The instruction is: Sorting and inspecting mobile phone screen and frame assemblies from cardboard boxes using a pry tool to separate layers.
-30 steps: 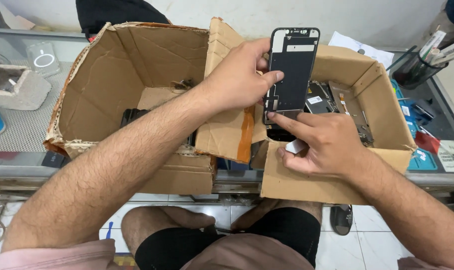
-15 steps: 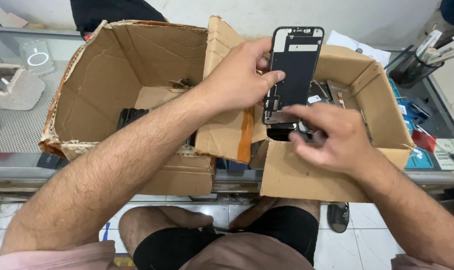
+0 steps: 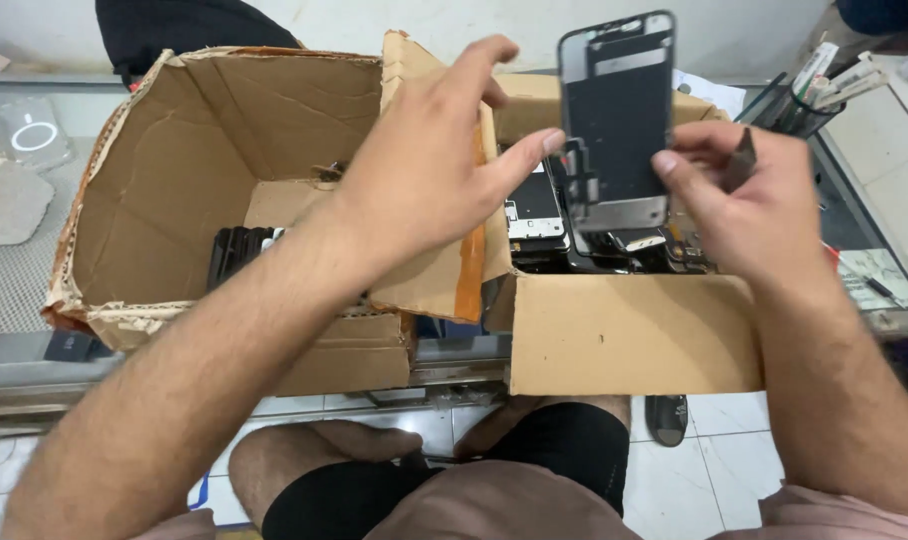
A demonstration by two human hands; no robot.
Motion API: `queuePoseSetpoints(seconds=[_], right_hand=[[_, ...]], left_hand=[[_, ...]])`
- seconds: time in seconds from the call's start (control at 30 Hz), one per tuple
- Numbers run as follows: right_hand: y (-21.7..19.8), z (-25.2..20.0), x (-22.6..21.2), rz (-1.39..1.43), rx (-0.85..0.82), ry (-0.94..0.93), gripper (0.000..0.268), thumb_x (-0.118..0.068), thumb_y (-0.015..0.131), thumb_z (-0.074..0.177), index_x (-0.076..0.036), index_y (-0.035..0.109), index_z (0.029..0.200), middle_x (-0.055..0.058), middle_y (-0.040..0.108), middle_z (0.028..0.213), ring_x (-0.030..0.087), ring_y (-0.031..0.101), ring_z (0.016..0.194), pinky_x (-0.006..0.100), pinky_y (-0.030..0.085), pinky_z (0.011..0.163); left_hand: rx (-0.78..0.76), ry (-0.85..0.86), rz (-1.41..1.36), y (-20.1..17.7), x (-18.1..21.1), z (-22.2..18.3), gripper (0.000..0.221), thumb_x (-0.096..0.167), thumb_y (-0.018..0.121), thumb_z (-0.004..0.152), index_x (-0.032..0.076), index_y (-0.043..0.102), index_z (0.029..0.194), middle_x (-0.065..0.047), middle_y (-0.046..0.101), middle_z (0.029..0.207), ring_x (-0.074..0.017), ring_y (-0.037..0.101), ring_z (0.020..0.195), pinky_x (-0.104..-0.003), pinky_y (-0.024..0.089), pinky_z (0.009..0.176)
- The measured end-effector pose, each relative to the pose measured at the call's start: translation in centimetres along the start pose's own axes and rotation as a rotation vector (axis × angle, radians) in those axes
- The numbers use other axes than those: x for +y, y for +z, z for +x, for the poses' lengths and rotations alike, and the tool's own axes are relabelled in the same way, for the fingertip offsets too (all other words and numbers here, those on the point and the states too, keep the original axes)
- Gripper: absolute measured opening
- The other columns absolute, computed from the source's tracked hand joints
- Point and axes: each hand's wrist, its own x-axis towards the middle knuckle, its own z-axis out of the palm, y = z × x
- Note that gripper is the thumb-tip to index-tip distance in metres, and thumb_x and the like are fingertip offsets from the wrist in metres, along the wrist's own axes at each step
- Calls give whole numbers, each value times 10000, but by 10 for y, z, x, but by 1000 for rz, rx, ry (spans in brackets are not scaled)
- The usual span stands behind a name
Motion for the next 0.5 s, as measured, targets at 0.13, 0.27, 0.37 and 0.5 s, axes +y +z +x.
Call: queuePoseSetpoints(seconds=[0.13,0.27,0.37,0.5], right_hand=[[-41,4,29,-316,122,49,138,-139,755,1107,-45,750,1208,4,699,1010,68,573,877,249,474,783],[-37,7,-24,-359,128,529,203,-249,676,1072,-72,722,1159,95,455,675,211,299,487,390,222,315],[-37,14,-4,-436,44,577,197,-243,681,1035,-63,760,1046,30,561,790,176,399,670,395,308,466],[-42,19,39,-892,-134,345,389,-322,596,965,-60,811,1157,174,794,1046,451,643,1140,447,478,999]], left_hand=[[135,196,507,-18,4,-45,503,372,773,992,-4,564,1253,-172,656,1025,-366,558,1002,-473,492,867],[129,-81,592,-25,-12,-72,379,429,728,1011,58,649,1032,-93,659,945,-281,584,916,-450,511,840],[169,-87,413,-26,-34,-78,365,379,780,940,53,617,941,-77,676,879,-263,638,816,-431,499,716],[87,-336,255,-26,-27,-75,352,408,746,910,119,551,954,-17,672,815,-186,632,777,-359,509,714]])
